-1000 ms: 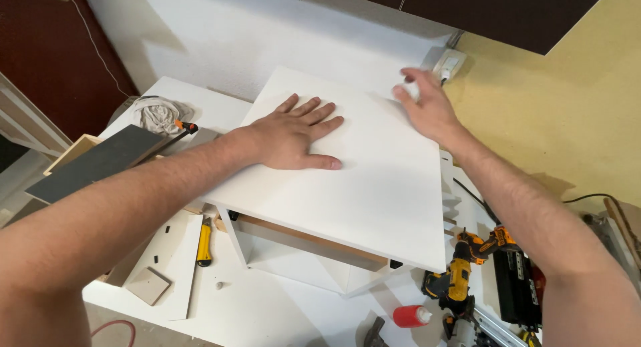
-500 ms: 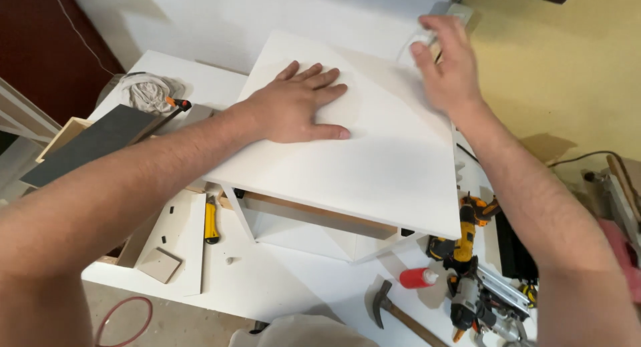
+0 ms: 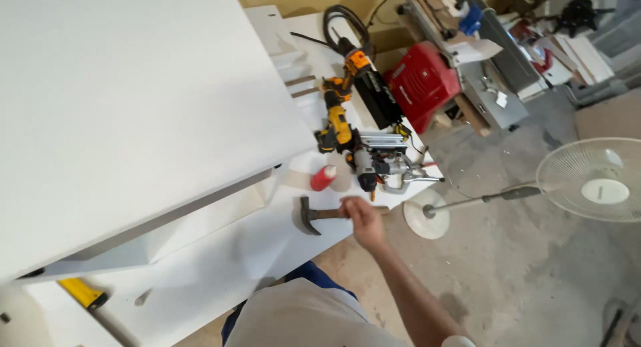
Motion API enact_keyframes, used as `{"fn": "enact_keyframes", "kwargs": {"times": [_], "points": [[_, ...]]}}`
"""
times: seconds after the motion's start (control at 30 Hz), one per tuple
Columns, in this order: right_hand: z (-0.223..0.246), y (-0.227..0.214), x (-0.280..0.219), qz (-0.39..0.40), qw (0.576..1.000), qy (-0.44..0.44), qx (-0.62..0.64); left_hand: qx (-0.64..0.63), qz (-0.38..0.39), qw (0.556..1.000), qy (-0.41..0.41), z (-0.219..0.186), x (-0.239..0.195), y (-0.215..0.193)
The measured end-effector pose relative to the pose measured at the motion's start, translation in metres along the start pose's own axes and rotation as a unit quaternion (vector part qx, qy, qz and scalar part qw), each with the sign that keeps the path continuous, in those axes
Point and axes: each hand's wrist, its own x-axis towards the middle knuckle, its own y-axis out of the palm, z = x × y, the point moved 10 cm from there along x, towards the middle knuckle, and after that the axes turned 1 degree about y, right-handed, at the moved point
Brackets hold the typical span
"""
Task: Assemble a small white cabinet using wood glue, dowels, a hammer, and a pneumatic nail gun.
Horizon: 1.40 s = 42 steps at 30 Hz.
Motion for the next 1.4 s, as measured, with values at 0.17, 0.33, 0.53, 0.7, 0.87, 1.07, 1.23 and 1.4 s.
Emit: {"fn": "enact_keyframes", "kwargs": {"times": [0.17, 0.33, 0.53, 0.7, 0.87, 1.07, 1.23, 1.4], "points": [[-0.14, 0.012, -0.093, 0.201, 0.924, 0.02, -0.324, -0.186, 0.04, 0.957, -0.22, 0.083, -0.086, 0.195], [-0.221, 0.029, -0.072, 0.289, 0.883, 0.042, -0.367, -0.155, 0.058, 0.95, -0.265, 0.131, -0.065, 0.306], [-0.294, 0.083, -0.063, 0.45, 0.818, 0.009, -0.358, 0.078, 0.022, 0.988, -0.13, 0.123, -0.063, 0.346], [-0.302, 0.09, -0.06, 0.456, 0.846, -0.051, -0.271, 0.074, -0.139, 0.944, -0.289, 0.153, -0.127, 0.364], [-0.301, 0.086, -0.067, 0.442, 0.867, 0.045, -0.226, 0.074, -0.237, 0.896, -0.368, 0.157, -0.204, 0.374], [-0.264, 0.096, -0.112, 0.504, 0.837, 0.106, -0.185, 0.114, -0.315, 0.808, -0.485, 0.217, -0.308, 0.32], [-0.175, 0.115, -0.149, 0.543, 0.818, 0.087, -0.17, 0.276, -0.399, 0.753, -0.444, 0.315, -0.356, 0.187], [-0.107, 0.154, -0.187, 0.541, 0.806, 0.169, -0.172, 0.32, -0.307, 0.776, -0.448, 0.388, -0.342, 0.079]]}}
